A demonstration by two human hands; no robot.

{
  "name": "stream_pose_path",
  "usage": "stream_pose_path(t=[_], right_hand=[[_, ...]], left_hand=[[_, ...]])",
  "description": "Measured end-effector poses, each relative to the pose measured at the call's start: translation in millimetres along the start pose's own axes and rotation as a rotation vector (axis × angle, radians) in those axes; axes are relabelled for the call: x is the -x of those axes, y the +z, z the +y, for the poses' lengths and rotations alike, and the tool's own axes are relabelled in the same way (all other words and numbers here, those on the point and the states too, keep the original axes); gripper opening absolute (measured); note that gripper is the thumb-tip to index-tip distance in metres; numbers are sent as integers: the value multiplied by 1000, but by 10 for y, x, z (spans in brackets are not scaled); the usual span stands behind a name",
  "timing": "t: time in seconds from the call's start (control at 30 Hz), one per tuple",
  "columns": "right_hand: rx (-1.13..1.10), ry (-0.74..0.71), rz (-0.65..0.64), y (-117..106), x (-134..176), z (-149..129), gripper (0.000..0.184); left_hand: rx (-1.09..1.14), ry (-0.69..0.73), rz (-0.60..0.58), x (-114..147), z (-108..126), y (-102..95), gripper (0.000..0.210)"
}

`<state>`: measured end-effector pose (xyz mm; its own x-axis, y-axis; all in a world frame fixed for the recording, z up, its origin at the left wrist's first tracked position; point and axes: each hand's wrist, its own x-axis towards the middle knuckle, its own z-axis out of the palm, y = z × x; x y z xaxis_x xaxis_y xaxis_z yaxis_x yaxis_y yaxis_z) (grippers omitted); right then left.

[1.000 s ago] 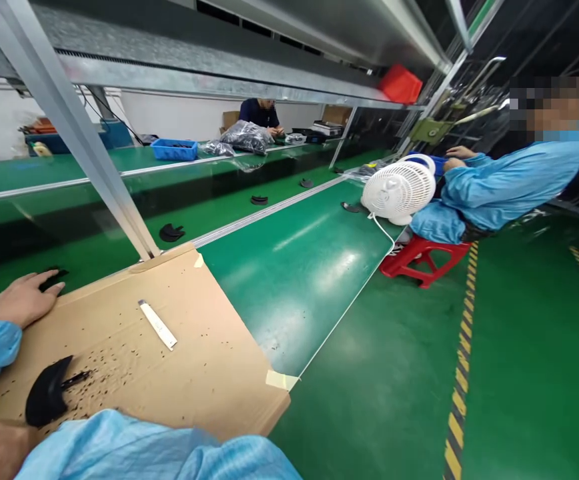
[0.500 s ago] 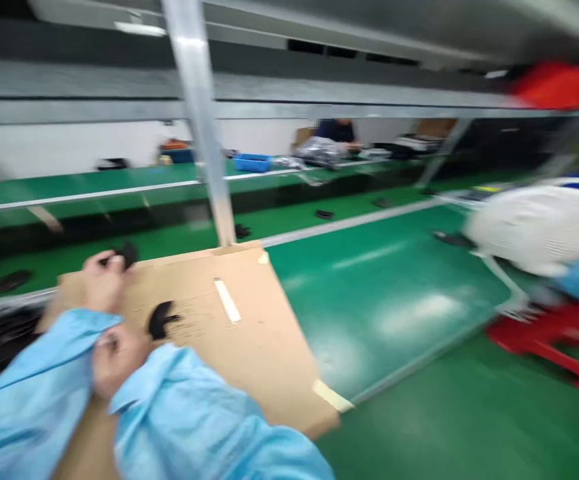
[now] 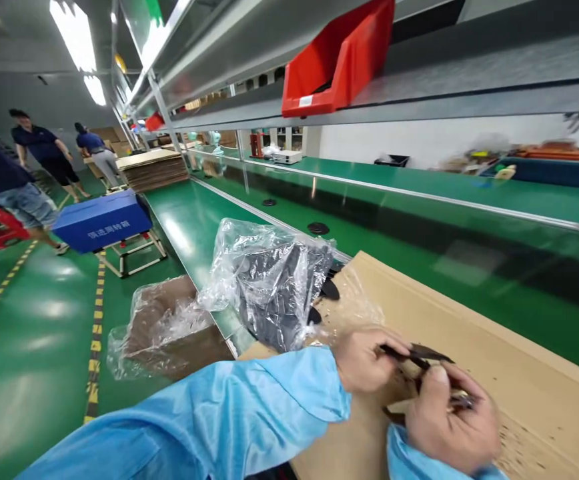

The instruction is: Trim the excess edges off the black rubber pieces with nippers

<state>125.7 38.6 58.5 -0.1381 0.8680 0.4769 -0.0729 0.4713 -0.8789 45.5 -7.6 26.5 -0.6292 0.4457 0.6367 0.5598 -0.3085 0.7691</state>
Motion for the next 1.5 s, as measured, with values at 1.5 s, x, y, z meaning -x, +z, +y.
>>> stream_pose_path(t=[1.5], right_hand=[[603, -504, -494, -267, -84, 243, 40]], left_hand=[[1048, -971, 258, -299, 147, -200, 32]])
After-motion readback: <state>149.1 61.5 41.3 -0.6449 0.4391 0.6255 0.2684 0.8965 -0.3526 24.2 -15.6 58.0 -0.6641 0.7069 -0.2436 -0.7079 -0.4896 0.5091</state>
